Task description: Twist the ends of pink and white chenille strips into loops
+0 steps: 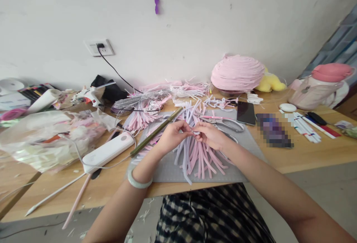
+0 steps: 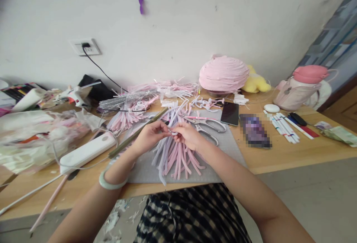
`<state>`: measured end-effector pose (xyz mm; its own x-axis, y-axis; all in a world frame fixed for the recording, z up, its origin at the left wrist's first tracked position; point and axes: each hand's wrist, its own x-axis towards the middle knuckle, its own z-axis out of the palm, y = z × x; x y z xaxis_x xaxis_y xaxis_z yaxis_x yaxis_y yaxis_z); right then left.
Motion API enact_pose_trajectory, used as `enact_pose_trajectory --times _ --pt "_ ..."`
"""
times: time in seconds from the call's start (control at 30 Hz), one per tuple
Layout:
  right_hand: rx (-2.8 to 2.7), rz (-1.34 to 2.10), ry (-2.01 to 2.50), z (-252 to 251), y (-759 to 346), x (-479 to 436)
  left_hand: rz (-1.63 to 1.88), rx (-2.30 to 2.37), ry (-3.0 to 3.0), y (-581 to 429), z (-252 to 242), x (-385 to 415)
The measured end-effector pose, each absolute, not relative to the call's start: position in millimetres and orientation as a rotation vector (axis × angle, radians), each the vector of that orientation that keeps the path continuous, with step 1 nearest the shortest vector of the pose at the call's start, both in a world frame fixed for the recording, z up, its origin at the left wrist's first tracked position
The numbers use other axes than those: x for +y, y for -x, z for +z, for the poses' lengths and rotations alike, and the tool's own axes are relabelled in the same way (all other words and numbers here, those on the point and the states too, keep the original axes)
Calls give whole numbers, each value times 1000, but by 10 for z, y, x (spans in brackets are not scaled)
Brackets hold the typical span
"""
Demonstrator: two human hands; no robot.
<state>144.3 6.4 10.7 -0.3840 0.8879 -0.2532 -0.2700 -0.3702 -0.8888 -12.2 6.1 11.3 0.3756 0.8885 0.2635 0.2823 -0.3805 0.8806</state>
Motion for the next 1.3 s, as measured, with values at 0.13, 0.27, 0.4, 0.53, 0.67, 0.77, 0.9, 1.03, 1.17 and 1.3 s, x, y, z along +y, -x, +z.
enact_pose_trajectory --times 0.13,0.27,0.4,0.53,0.67,0.77,0.9,1.03,1.17,1.3 --pt "-1042 1923 1016 65 -1472 97 819 840 -2331 179 203 -21" --pt "-1138 1729 1004 40 -1479 104 975 928 -2132 139 175 -37" --pt "-1423 1233 929 9 -1483 99 1094 1084 -1441 37 79 18" --pt "-1601 1004 884 -39 -1501 105 973 869 -1050 -17 81 15" --pt "-1690 863 895 -57 -1525 104 1049 771 -896 -4 128 1" --pt "-1737 818 899 -56 -1535 94 1012 770 -887 23 144 10" --pt "-1690 874 927 -60 -1521 72 939 748 -813 30 145 17" --pt "-1505 1038 965 -75 -1459 56 1014 729 -812 -21 121 7" --pt "-1372 1134 1000 -97 -1423 71 1184 797 -986 -65 95 -11" --pt "-1596 944 960 -94 -1467 88 1100 856 -1047 -41 105 -11"
